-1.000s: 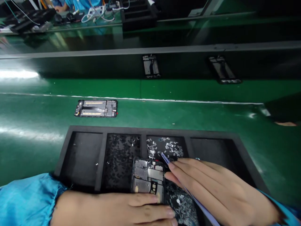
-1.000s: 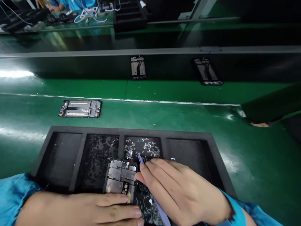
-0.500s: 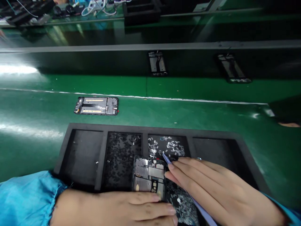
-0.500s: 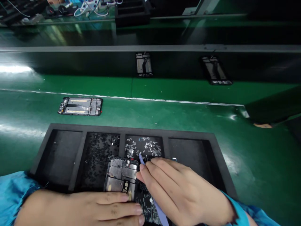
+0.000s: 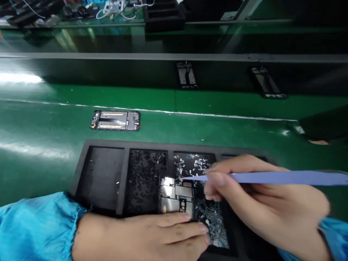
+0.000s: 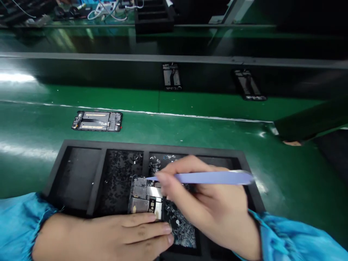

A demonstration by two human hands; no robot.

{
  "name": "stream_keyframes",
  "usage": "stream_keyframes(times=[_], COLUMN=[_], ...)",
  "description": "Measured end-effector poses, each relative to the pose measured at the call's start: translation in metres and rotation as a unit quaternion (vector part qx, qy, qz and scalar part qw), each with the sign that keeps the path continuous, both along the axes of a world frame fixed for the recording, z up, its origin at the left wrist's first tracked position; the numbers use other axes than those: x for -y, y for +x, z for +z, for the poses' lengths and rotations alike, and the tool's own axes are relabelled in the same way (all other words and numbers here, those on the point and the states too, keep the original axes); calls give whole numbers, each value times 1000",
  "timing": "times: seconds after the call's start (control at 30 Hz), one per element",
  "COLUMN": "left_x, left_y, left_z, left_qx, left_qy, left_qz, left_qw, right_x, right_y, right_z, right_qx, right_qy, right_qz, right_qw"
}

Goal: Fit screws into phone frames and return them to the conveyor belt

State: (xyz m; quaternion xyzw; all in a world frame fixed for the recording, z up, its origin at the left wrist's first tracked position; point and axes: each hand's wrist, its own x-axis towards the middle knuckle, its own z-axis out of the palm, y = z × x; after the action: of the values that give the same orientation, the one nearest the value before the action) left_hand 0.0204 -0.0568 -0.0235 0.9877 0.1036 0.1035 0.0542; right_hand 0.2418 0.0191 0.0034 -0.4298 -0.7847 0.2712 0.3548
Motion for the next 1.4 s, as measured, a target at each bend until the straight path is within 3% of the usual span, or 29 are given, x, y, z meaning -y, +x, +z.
stream_keyframes(times=[0.07, 0.2, 0.43, 1.03, 1.2, 1.3, 1.4], left_x=[2, 5, 6, 1, -1, -2, -7], left_y=[0, 1, 3, 1, -1, 2, 3], left_z=[-3, -4, -8, -7, -5, -2, 3], left_qx=[10, 20, 35, 26, 16, 35, 45], left_qy=[10, 21, 28, 36, 30, 23, 14], left_qz=[8, 20, 45, 37, 16, 27, 34], left_qw=[1000, 999, 998, 998, 999, 999, 998], right_x=[-7, -14, -8, -13, -17, -16, -17], right_y=[-17, -39, -40, -40, -41, -38, -34], right_z=[-2, -17, -34, -30, -26, -25, -26], right_qx=[18, 53, 70, 111, 131, 71, -44], right_qy=[44, 77, 80, 140, 123, 89, 61], right_qz=[31, 12, 20, 14, 71, 93, 25], right_qw=[998, 996, 994, 984, 981, 989, 997])
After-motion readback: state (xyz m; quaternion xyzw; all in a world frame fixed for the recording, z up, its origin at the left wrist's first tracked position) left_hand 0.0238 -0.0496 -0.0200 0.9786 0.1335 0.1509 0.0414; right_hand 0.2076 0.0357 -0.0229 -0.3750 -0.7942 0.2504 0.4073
